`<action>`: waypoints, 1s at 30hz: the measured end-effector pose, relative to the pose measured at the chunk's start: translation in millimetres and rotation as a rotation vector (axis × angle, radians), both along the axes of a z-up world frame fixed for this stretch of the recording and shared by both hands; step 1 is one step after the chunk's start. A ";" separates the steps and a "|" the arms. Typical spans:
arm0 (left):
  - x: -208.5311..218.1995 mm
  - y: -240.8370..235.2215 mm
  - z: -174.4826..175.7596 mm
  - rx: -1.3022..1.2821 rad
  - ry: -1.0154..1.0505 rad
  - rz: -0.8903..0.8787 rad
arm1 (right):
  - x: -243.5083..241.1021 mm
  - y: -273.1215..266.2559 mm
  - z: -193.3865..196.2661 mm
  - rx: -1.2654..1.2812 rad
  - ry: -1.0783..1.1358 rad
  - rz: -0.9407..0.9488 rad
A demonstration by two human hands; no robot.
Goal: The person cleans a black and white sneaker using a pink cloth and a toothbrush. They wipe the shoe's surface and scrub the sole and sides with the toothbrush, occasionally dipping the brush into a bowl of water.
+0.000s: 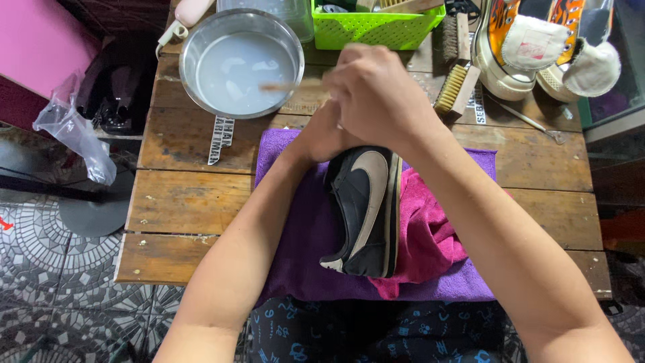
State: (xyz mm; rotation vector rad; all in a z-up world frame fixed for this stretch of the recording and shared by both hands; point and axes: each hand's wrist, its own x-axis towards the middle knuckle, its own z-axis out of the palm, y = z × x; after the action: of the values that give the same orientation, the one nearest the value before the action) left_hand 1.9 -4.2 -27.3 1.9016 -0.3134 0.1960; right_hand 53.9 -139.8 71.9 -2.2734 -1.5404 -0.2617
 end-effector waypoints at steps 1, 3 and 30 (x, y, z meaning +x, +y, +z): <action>-0.6 1.3 -0.9 0.016 0.011 0.006 | -0.3 -0.7 2.4 0.095 -0.009 0.018; 2.9 4.5 -11.4 0.035 0.020 0.016 | 2.3 -1.3 4.5 0.192 -0.019 0.041; 6.1 18.6 5.8 -0.269 0.131 -0.051 | 12.5 -184.8 -44.3 0.441 0.613 -0.024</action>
State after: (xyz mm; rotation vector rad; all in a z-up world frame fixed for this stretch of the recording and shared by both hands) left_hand 8.0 14.4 -21.5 1.6303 -0.2344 0.0745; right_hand 66.4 -324.6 27.6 -1.7915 -1.0162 0.0847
